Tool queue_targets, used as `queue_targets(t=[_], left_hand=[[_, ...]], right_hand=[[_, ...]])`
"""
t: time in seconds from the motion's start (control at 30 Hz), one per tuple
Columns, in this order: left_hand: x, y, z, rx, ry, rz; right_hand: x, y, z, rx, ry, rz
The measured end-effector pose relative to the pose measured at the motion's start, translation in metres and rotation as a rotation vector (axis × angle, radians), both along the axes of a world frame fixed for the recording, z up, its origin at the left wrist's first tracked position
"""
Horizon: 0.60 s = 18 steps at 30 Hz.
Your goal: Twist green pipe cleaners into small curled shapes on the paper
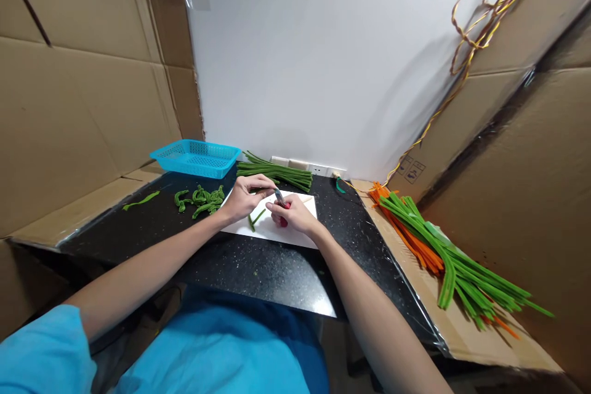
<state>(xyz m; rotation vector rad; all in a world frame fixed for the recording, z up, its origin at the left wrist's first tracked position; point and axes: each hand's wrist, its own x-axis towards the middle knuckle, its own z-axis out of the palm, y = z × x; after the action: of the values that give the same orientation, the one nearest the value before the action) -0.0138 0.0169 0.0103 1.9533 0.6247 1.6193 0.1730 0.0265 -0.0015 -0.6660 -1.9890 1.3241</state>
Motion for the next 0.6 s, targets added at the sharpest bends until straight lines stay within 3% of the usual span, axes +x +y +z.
queue_targets(t=[0.3,0.6], left_hand=[[-0.0018,-0.0001,0.0019,0.032,0.036,0.031],[-0.0048,0.0024,0.0019,0.061,0.085,0.094]], right_hand=[[-0.0070,-0.0021,-0.0036,-0.025,0.057,-0.036],[-0.0033,0.0008,-0.0035,0.057,0.009,-0.048]])
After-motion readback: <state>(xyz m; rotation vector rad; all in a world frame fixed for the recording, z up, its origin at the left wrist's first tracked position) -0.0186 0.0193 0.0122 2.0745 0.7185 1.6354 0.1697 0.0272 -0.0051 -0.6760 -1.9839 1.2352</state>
